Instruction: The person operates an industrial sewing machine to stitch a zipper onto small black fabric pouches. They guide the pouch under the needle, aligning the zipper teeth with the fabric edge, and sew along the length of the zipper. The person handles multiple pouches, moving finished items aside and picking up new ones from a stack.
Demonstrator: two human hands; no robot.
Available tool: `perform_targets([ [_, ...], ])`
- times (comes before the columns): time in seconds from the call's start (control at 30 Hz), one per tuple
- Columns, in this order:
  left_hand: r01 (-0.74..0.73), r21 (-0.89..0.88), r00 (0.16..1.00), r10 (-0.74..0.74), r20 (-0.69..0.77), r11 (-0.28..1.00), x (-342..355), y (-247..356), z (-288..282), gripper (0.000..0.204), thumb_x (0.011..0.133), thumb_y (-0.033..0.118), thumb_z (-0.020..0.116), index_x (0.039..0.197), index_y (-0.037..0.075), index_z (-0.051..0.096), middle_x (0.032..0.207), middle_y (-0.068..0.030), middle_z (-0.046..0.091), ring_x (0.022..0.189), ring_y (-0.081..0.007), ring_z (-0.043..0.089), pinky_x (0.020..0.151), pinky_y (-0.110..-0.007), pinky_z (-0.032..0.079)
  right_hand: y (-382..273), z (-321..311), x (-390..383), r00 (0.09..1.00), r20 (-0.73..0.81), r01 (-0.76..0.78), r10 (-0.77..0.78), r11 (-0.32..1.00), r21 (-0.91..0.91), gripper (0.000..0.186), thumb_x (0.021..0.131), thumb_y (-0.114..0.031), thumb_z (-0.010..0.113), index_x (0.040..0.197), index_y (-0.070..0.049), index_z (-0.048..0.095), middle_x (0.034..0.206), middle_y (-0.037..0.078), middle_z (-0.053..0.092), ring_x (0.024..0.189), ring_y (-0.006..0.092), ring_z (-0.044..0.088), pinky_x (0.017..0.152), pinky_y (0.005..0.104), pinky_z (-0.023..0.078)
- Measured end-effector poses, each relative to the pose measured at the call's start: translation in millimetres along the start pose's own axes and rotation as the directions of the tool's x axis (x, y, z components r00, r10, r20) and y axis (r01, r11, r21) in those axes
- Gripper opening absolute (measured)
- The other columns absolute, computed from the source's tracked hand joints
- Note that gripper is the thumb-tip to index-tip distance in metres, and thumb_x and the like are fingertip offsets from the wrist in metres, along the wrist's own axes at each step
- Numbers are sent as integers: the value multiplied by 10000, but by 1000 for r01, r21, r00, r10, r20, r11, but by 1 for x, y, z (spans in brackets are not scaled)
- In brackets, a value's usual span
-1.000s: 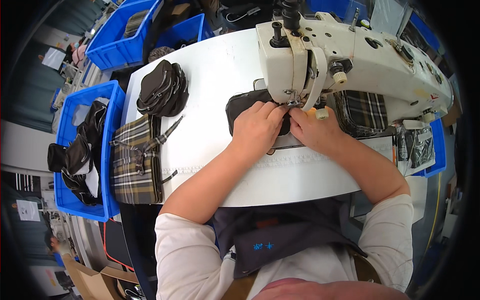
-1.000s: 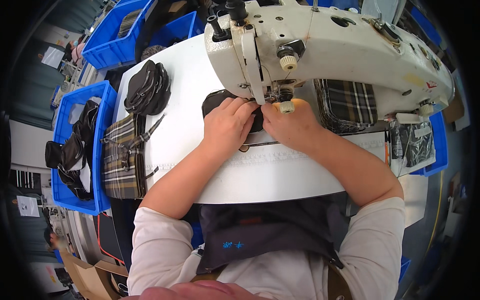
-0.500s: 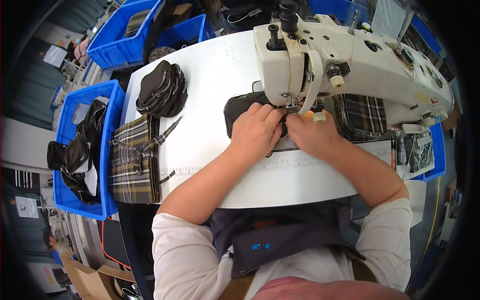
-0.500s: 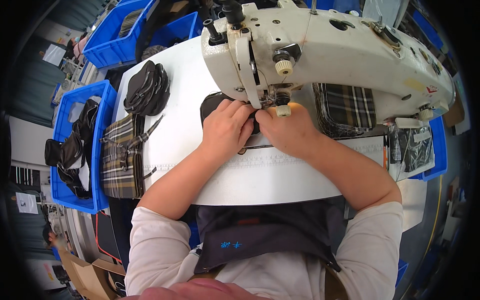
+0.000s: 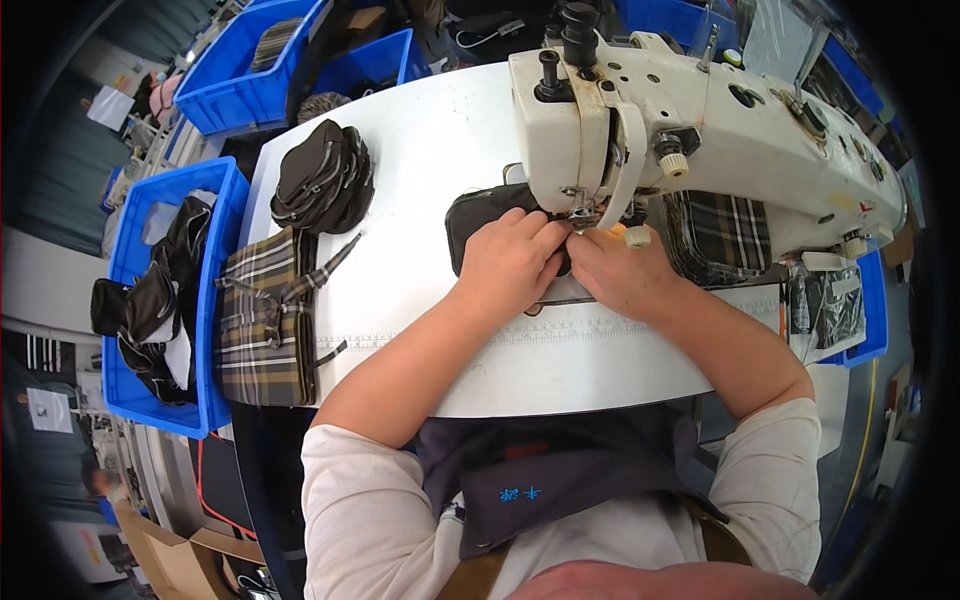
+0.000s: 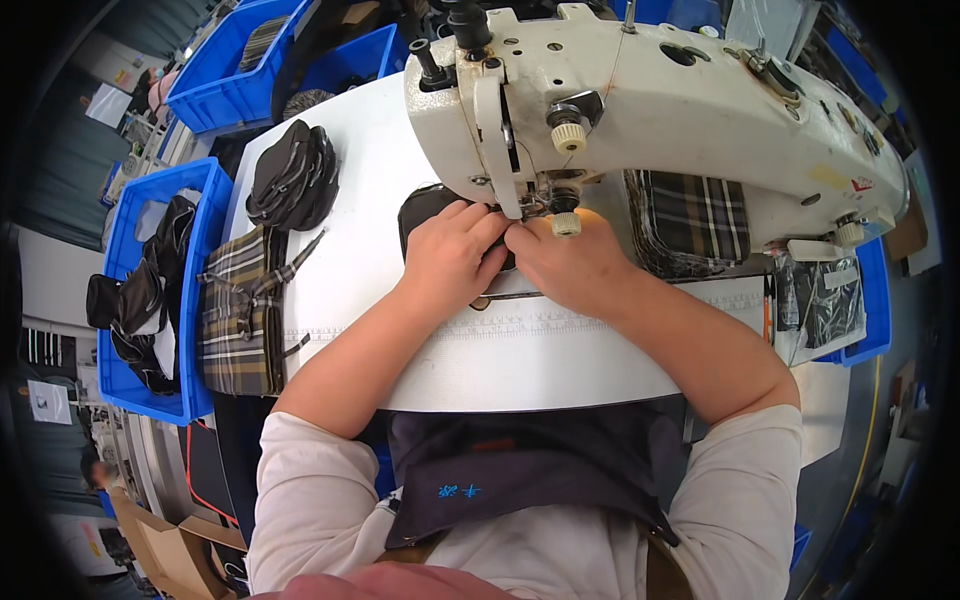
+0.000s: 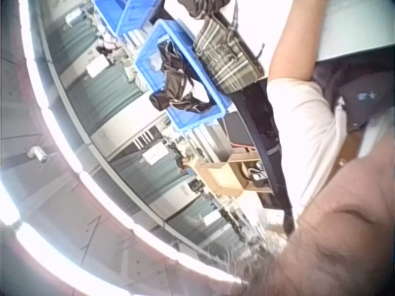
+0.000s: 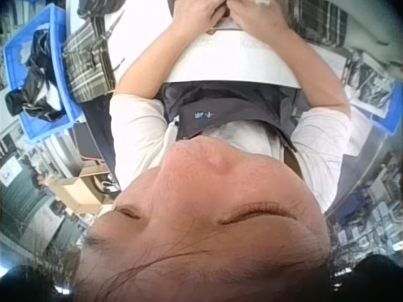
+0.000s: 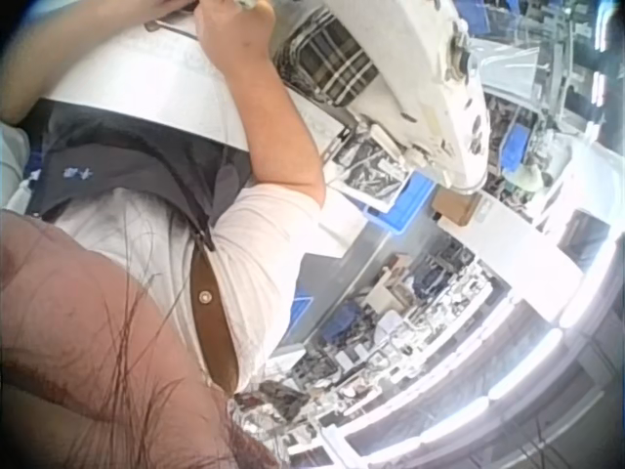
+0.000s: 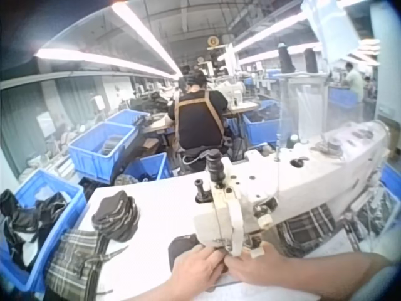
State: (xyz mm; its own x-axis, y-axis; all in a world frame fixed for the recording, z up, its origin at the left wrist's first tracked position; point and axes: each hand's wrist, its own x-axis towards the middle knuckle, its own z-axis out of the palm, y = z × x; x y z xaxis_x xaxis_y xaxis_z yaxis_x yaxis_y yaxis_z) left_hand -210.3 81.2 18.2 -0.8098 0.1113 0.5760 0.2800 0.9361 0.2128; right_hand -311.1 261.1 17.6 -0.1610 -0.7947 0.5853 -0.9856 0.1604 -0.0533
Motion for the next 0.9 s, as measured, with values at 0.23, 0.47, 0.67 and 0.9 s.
perform_targets([
  [0.23,57,-21,998,-56,29,998,1,2,5,264,772,103,771,1025,137,705,881,-18,683,852,-243,694,673,-372,560,5,6,-4,1000,4,17,-17,1000,12,196,768,-112,752,847,-117,573,754,8,595,669,233,640,571,373,520],
  [0.47,39,-19,997,-38,70,999,0,-4,2,263,780,98,762,1032,147,706,879,-24,710,835,-256,709,687,-374,566,4,8,-4,999,42,6,-4,999,-51,188,810,-159,748,821,-128,563,761,-11,616,647,219,659,536,363,536],
  [0.67,55,-73,996,-50,75,996,3,0,5,269,800,119,758,1063,111,709,902,-57,709,866,-282,702,721,-379,563,10,12,-7,998,-37,59,-59,998,10,182,790,-162,748,848,-139,577,750,6,610,670,227,656,549,383,513],
  [0.9,271,-420,936,-135,326,866,3,-14,-21,243,989,174,628,1186,58,709,1036,-109,699,1045,-325,661,894,-406,535,4,12,-8,998,40,-55,56,998,-19,139,841,-167,729,948,-134,646,822,-3,671,668,227,669,560,383,532],
])
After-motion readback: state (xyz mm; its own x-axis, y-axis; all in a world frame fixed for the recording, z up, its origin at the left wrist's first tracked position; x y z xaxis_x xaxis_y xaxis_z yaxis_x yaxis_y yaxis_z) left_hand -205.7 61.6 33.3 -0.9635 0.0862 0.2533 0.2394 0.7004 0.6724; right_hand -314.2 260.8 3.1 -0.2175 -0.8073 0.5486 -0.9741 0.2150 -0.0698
